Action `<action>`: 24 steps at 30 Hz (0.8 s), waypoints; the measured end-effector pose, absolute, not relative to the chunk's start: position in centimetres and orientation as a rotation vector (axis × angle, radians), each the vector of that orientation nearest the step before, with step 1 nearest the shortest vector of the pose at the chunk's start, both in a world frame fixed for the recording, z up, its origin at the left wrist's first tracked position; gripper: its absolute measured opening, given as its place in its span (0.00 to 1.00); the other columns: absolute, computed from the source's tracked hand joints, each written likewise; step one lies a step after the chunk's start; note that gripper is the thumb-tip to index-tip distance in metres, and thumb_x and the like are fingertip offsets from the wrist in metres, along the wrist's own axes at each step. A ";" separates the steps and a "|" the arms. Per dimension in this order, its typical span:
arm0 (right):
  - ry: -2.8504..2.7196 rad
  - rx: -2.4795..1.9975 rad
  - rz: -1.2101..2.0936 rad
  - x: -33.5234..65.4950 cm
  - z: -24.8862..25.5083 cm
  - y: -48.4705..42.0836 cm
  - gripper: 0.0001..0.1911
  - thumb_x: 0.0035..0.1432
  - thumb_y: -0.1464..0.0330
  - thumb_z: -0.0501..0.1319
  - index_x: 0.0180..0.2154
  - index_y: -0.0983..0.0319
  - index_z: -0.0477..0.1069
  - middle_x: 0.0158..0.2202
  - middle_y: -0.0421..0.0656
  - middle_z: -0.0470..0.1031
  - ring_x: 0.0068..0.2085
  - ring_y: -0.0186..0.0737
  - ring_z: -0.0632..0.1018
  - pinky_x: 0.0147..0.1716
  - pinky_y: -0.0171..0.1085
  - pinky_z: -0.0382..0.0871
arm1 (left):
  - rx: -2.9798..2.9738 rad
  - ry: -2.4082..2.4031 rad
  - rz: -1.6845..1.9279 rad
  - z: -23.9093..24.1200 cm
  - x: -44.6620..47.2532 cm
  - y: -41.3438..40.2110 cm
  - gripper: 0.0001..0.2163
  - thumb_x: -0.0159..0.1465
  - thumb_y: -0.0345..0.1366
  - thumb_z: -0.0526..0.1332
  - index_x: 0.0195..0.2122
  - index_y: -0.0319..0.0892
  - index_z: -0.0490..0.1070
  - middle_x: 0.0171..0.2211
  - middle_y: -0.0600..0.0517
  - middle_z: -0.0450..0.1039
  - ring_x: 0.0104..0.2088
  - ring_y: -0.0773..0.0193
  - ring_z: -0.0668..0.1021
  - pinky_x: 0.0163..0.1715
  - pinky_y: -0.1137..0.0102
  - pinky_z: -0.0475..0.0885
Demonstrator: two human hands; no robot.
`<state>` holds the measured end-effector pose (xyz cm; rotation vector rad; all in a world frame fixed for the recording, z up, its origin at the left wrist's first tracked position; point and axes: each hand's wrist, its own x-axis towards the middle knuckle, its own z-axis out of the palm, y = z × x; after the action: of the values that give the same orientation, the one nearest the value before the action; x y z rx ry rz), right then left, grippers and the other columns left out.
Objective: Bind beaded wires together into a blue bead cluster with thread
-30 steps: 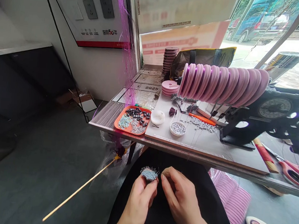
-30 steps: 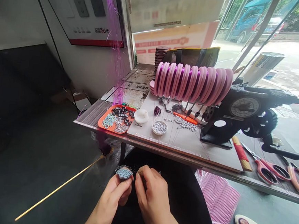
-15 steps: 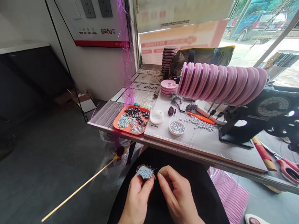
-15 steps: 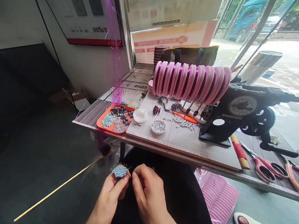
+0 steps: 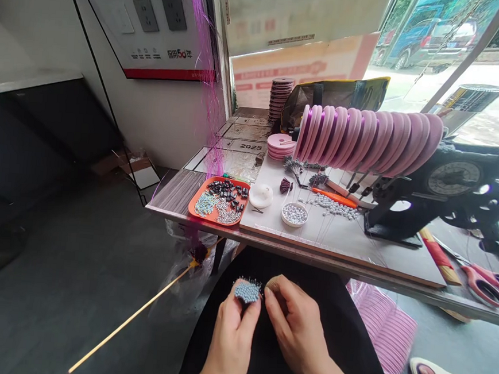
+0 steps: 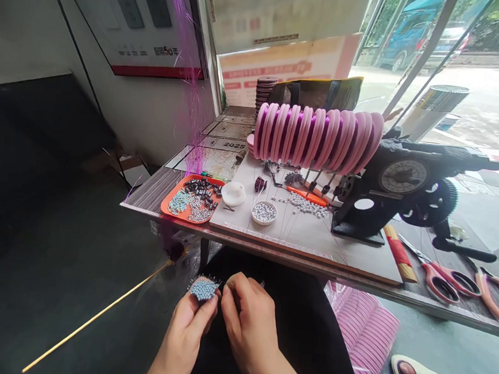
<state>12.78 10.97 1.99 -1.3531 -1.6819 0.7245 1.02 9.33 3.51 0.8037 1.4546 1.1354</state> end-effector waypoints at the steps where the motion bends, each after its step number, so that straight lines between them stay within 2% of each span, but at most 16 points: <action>1: -1.695 -1.364 0.707 12.8 1.9 11.0 0.12 0.61 0.67 0.50 0.25 0.61 0.61 0.21 0.38 0.64 0.22 0.32 0.66 0.23 0.30 0.60 | 0.772 1.474 1.176 3.6 1.0 9.4 0.07 0.50 0.34 0.67 0.30 0.42 0.74 0.31 0.48 0.73 0.38 0.54 0.73 0.35 0.70 0.67; 5: -1.726 -1.363 0.668 12.8 1.8 10.9 0.12 0.60 0.67 0.50 0.25 0.61 0.60 0.20 0.37 0.63 0.22 0.31 0.66 0.22 0.30 0.60 | 0.768 1.527 1.251 3.4 1.0 9.5 0.09 0.48 0.32 0.69 0.31 0.42 0.74 0.35 0.47 0.74 0.42 0.52 0.72 0.39 0.69 0.66; 8: -1.730 -1.338 0.679 12.8 2.0 10.9 0.12 0.60 0.67 0.50 0.24 0.61 0.60 0.20 0.37 0.63 0.22 0.31 0.66 0.22 0.29 0.60 | 0.871 1.499 1.212 2.7 0.9 9.5 0.07 0.53 0.36 0.65 0.33 0.43 0.73 0.33 0.48 0.73 0.39 0.55 0.73 0.41 0.68 0.66; 12: -1.732 -1.311 0.703 12.7 2.1 10.9 0.12 0.60 0.68 0.51 0.24 0.61 0.60 0.21 0.37 0.64 0.22 0.31 0.66 0.23 0.29 0.60 | 0.902 1.380 1.192 2.1 0.7 9.7 0.07 0.57 0.40 0.61 0.32 0.43 0.71 0.28 0.52 0.71 0.31 0.61 0.72 0.38 0.69 0.67; 18: -1.746 -1.313 0.663 12.7 1.9 10.8 0.12 0.60 0.68 0.51 0.24 0.60 0.60 0.21 0.37 0.63 0.22 0.31 0.66 0.23 0.29 0.60 | 0.864 1.398 1.237 3.0 0.9 10.0 0.07 0.55 0.39 0.64 0.28 0.42 0.72 0.27 0.52 0.73 0.32 0.60 0.74 0.34 0.71 0.67; 24: -1.783 -1.273 0.579 12.7 2.3 10.7 0.12 0.60 0.69 0.50 0.24 0.60 0.59 0.20 0.36 0.63 0.21 0.31 0.66 0.22 0.29 0.61 | 0.954 1.403 1.282 3.8 0.9 10.3 0.04 0.52 0.35 0.66 0.26 0.42 0.74 0.24 0.53 0.73 0.28 0.63 0.73 0.33 0.73 0.68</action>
<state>12.71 10.69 2.34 -1.2733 -1.7835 0.5792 0.90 10.30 3.83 0.9536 1.4026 1.2825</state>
